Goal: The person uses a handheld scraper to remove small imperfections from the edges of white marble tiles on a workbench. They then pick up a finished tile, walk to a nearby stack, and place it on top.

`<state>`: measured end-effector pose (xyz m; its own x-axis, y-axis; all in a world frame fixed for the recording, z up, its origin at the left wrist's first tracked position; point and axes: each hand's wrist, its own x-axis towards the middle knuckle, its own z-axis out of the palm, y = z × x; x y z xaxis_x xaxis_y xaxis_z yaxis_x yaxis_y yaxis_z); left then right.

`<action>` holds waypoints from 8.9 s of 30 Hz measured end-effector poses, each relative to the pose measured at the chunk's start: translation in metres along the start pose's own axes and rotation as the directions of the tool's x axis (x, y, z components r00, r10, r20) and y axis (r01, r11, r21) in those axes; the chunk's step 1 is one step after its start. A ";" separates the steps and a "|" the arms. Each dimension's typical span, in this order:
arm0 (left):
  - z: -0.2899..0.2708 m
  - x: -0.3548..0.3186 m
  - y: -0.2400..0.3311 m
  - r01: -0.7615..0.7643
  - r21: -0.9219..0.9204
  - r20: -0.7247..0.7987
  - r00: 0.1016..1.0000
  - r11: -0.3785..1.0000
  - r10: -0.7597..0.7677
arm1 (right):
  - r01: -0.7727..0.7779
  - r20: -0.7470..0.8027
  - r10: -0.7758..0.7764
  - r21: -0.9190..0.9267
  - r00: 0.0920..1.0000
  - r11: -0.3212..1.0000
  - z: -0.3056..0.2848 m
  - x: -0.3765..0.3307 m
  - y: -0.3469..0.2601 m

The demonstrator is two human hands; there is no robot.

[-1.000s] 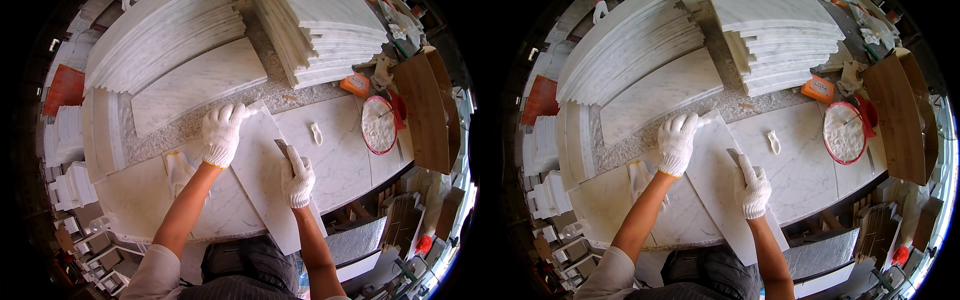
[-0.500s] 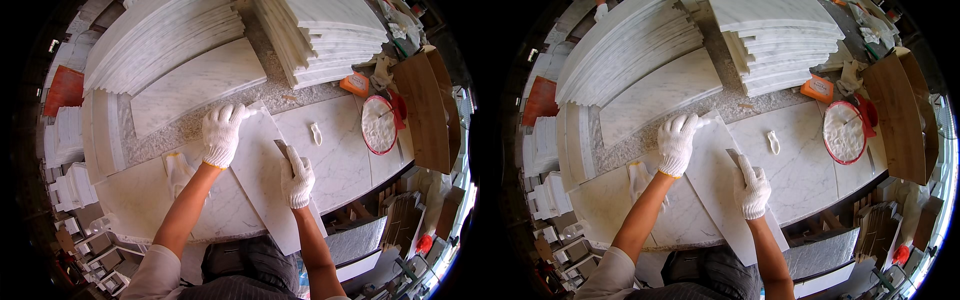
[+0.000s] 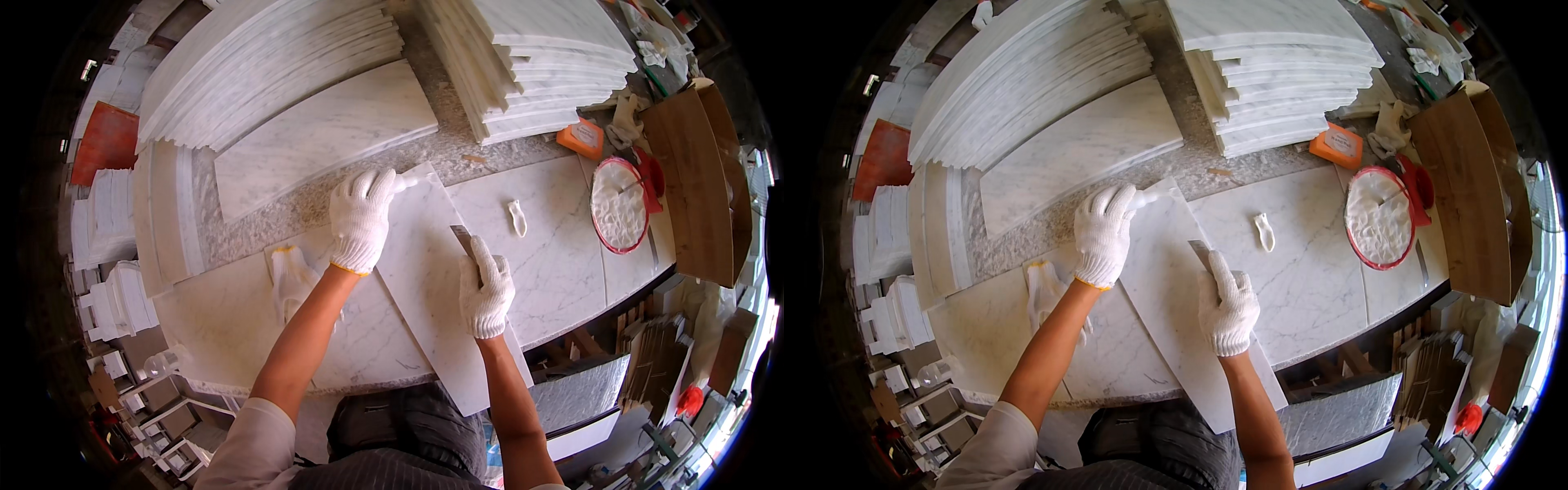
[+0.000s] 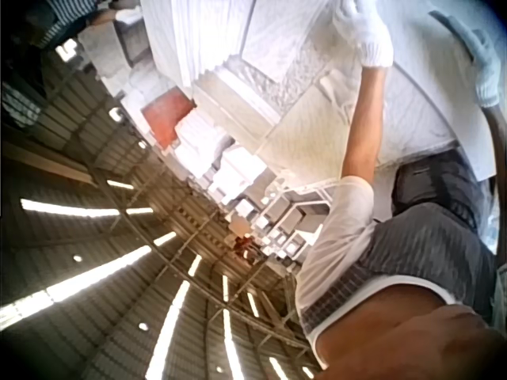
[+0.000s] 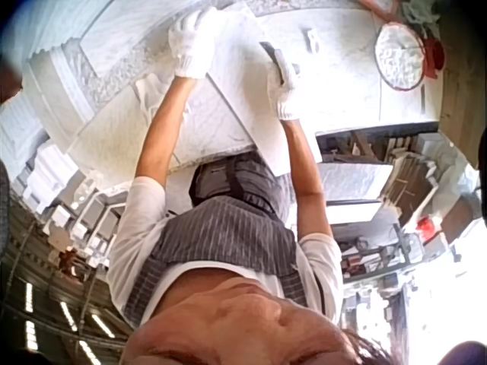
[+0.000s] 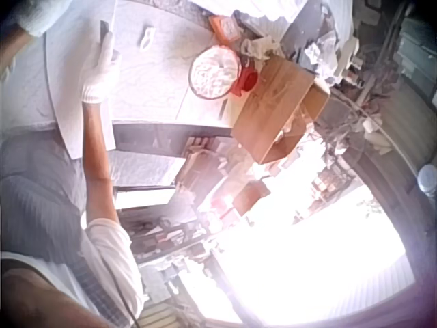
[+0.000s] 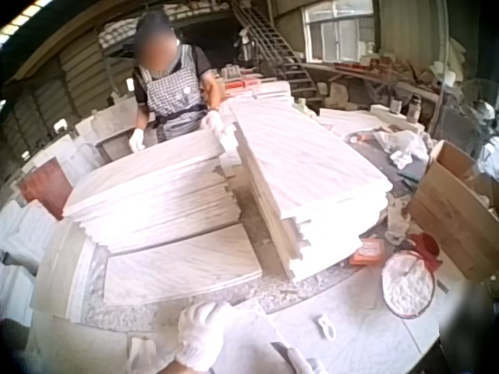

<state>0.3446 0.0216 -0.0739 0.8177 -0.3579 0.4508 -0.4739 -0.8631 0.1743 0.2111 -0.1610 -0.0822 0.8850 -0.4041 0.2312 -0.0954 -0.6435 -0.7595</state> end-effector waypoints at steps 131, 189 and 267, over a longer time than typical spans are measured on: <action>-0.050 -0.149 0.095 0.013 -0.279 0.256 0.965 0.960 0.062 | 0.127 0.627 -0.024 -0.120 0.779 0.985 0.041 0.003 -0.054; -0.003 -0.019 0.056 0.138 -0.041 0.089 0.987 0.990 -0.134 | -0.403 0.290 0.331 0.239 0.898 0.883 -0.053 -0.053 0.005; -0.014 -0.045 0.070 0.307 -0.060 0.150 0.943 0.950 -0.296 | 0.349 0.648 -0.361 0.153 0.671 0.924 0.050 0.157 0.008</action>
<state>0.2698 -0.0180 -0.0702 0.9607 -0.1361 0.2420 -0.2185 -0.9085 0.3563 0.3723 -0.1974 -0.0821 0.9234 0.3823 0.0354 0.2909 -0.6364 -0.7144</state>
